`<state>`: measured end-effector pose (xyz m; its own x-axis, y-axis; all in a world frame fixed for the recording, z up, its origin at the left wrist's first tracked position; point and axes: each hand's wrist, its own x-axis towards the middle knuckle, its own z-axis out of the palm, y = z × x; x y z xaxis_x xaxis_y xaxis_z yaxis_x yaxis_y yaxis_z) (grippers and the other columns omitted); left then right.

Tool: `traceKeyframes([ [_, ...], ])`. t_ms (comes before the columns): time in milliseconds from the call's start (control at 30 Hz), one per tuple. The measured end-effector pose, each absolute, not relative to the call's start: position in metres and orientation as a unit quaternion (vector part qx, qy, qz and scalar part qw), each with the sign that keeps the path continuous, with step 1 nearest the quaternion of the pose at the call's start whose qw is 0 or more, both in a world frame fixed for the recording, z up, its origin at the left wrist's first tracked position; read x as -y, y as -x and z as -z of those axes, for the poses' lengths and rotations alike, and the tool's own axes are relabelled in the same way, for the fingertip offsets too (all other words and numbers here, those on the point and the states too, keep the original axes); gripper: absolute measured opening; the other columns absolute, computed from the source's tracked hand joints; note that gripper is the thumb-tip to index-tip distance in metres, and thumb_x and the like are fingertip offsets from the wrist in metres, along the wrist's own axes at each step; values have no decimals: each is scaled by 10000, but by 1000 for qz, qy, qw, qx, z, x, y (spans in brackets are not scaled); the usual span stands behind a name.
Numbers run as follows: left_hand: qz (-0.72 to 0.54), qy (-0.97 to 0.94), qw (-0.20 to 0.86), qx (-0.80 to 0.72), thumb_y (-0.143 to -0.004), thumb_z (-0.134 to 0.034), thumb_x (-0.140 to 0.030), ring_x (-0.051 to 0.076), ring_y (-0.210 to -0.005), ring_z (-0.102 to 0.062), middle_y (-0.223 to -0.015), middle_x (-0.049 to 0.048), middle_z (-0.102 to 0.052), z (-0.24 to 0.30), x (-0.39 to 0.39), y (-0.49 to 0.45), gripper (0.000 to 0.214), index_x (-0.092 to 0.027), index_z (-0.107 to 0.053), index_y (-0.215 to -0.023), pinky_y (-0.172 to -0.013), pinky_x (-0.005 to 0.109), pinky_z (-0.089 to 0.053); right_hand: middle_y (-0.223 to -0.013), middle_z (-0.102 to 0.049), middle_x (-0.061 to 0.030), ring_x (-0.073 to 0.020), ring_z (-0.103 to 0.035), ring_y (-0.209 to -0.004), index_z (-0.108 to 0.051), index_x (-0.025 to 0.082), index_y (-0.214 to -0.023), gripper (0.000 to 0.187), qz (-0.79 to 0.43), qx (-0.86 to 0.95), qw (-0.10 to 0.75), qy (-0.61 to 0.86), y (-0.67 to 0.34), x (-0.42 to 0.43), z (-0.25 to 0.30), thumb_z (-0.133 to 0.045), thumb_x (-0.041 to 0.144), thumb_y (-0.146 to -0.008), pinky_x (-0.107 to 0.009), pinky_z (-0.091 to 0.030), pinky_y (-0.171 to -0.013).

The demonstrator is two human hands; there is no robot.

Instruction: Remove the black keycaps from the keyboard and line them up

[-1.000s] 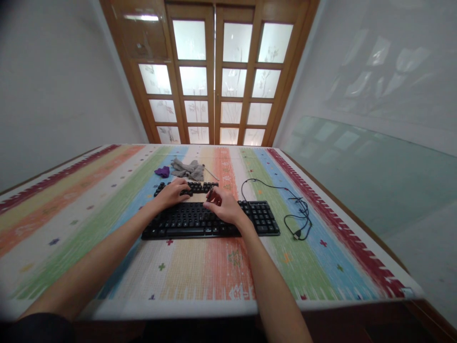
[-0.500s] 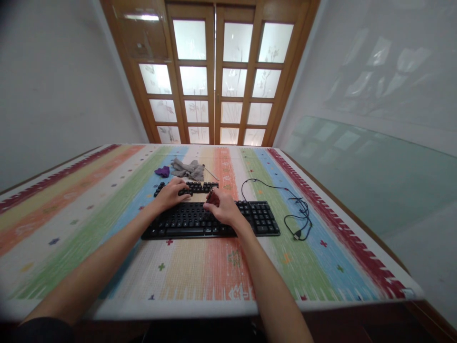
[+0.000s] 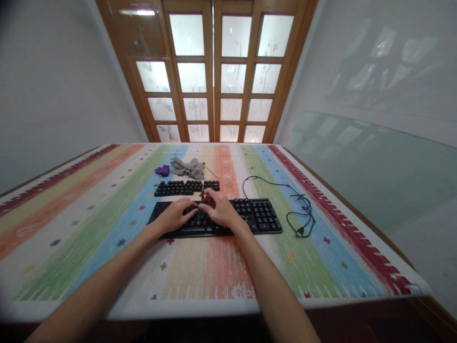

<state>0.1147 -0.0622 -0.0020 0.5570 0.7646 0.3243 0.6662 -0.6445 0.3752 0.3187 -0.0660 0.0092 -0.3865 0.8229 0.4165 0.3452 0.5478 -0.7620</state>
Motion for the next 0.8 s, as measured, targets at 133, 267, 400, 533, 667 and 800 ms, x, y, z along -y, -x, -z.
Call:
traceKeyframes([
  [133, -238, -877, 100, -406, -920, -546, -223, 197, -784, -589, -850, 66, -642, 7, 61, -115, 152, -148, -674, -951, -749, 315, -466, -782, -633, -9, -151, -587, -673, -581, 197, -971, 165, -309, 760, 429, 379, -311, 60, 0, -633, 297, -851, -275, -462, -624],
  [267, -242, -876, 113, -402, -920, -549, -230, 196, -775, -592, -818, 57, -632, 8, 61, -114, 153, -152, -679, -932, -763, 323, -471, -715, -607, 0, -155, -591, -646, -575, 193, -917, 179, -319, 713, 466, 415, -308, 51, 11, -619, 351, -846, -290, -482, -619],
  [400, -257, -871, 126, -400, -907, -557, -226, 204, -794, -589, -824, 59, -627, 7, 61, -113, 165, -144, -666, -1000, -784, 344, -480, -710, -600, 5, -138, -574, -527, -550, 199, -924, 285, -399, 648, 486, 431, -312, 45, 15, -632, 452, -821, -269, -464, -483],
  [533, -303, -862, 150, -377, -822, -616, -167, 234, -953, -588, -1008, 89, -654, 4, 65, -111, 405, -156, -580, -1225, -879, 388, -476, -808, -643, -29, -140, -603, -566, -541, 199, -974, 352, -429, 621, 521, 399, -313, 48, 9, -652, 484, -801, -252, -468, -459],
  [667, -329, -843, 236, -354, -775, -687, -193, 233, -1019, -602, -1156, 78, -661, -1, 70, -111, 624, -227, -483, -1364, -846, 359, -481, -815, -628, -22, -143, -616, -622, -549, 204, -979, 343, -431, 628, 536, 365, -314, 52, 3, -670, 473, -804, -247, -486, -495],
  [800, -349, -802, 333, -353, -835, -689, -309, 208, -950, -635, -1071, 63, -697, -4, 70, -114, 566, -238, -492, -1362, -749, 307, -462, -858, -637, -28, -135, -608, -630, -563, 212, -1000, 337, -435, 636, 541, 336, -316, 54, 2, -677, 469, -814, -254, -493, -526],
])
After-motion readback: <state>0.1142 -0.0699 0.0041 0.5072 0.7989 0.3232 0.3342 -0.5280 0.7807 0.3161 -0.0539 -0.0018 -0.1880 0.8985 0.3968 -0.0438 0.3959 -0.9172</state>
